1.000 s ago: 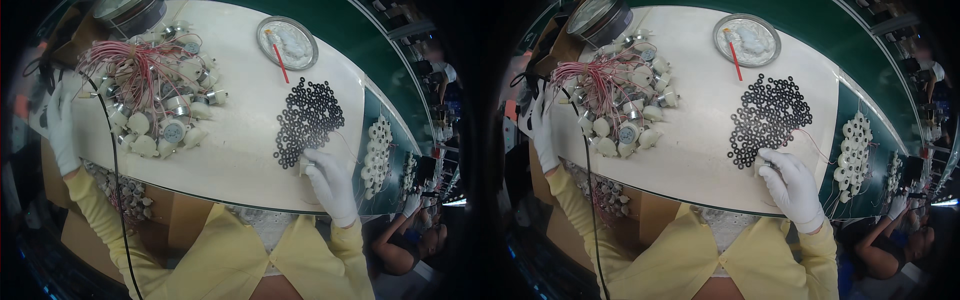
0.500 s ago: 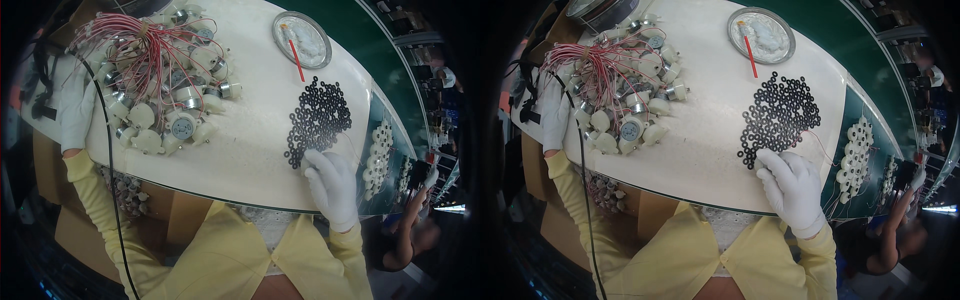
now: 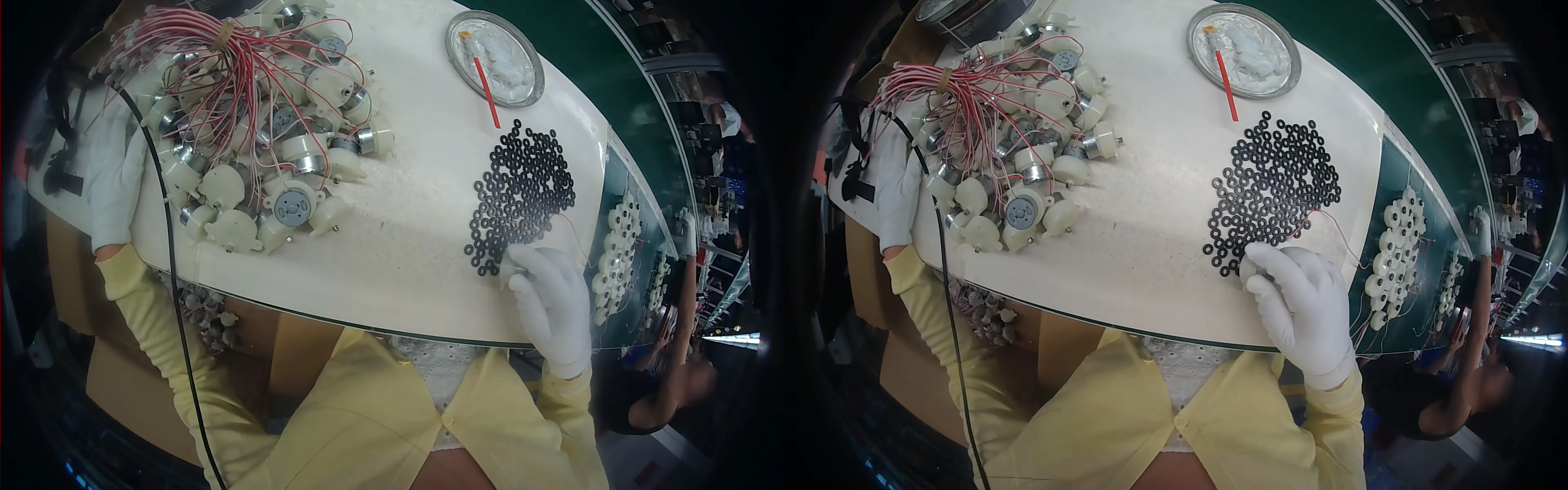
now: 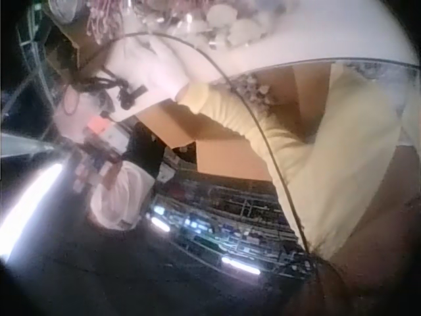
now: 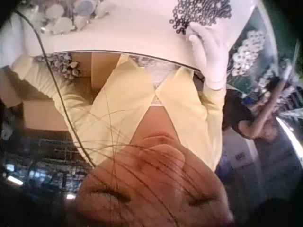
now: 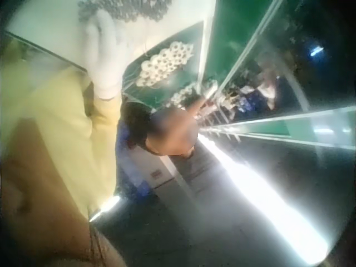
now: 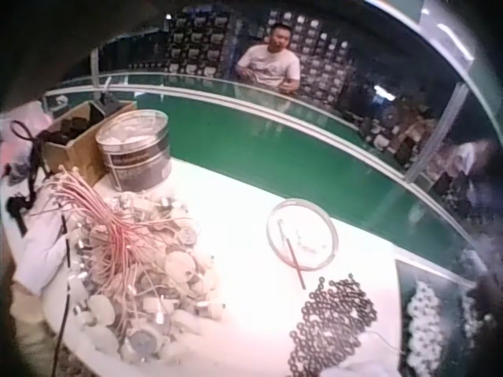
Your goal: The person assembles small white cylindrical electronic components by inserting wires and securing them with black washers. They then use a red-handled brush to apply a white substance from a metal dish onto the components, which are arranged on a green workbench.
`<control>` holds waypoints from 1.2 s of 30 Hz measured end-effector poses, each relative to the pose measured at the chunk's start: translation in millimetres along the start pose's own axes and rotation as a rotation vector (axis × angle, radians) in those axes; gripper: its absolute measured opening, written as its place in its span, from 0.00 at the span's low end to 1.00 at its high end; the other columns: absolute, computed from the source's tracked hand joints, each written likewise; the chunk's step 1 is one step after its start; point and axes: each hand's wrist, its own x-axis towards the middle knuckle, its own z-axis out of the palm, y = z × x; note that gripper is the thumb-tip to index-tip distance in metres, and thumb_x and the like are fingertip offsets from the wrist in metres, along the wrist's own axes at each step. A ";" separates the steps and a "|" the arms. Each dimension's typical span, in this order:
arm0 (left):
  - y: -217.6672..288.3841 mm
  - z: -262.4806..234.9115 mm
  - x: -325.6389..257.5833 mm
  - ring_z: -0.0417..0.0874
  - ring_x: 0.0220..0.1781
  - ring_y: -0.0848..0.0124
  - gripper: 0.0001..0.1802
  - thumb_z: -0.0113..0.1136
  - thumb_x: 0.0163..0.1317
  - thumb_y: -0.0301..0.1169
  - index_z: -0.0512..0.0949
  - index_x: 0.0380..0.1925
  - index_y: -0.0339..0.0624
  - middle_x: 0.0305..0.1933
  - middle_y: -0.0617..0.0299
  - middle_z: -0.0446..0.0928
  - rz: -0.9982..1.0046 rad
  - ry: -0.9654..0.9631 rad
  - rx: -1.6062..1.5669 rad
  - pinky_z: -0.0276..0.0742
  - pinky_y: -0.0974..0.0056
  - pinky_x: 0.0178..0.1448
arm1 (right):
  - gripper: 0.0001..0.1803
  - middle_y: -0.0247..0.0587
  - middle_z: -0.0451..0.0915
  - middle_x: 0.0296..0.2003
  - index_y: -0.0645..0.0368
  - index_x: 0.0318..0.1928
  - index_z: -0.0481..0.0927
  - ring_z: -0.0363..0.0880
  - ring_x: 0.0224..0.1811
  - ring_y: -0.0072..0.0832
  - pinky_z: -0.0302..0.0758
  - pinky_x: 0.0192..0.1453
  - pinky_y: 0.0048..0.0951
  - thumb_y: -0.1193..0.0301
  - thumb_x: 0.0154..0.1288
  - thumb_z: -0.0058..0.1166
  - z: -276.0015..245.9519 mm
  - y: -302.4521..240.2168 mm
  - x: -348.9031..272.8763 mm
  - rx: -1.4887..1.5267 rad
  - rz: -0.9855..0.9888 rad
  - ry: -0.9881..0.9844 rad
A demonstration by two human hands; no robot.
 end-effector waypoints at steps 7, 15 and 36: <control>-17.0 10.8 -3.2 0.70 0.66 0.52 0.28 0.45 0.72 0.46 0.67 0.66 0.42 0.65 0.51 0.71 0.034 -0.011 0.055 0.64 0.56 0.69 | 0.15 0.43 0.80 0.38 0.64 0.54 0.80 0.78 0.33 0.26 0.75 0.39 0.24 0.77 0.68 0.57 1.9 5.1 -16.5 0.318 0.304 0.000; -11.6 5.5 -1.7 0.71 0.66 0.52 0.29 0.45 0.73 0.47 0.67 0.67 0.43 0.64 0.49 0.72 -0.024 -0.041 -0.009 0.64 0.56 0.68 | 0.15 0.40 0.81 0.33 0.63 0.51 0.82 0.77 0.28 0.25 0.74 0.35 0.25 0.75 0.64 0.61 12.0 -1.3 -15.8 0.198 0.318 0.078; 22.1 -12.7 7.4 0.74 0.61 0.53 0.25 0.54 0.67 0.43 0.72 0.62 0.47 0.58 0.54 0.75 -0.052 -0.038 -0.085 0.68 0.57 0.64 | 0.17 0.28 0.82 0.26 0.56 0.44 0.79 0.78 0.26 0.30 0.69 0.37 0.32 0.69 0.55 0.70 3.8 -26.4 -12.7 -0.268 0.070 -0.024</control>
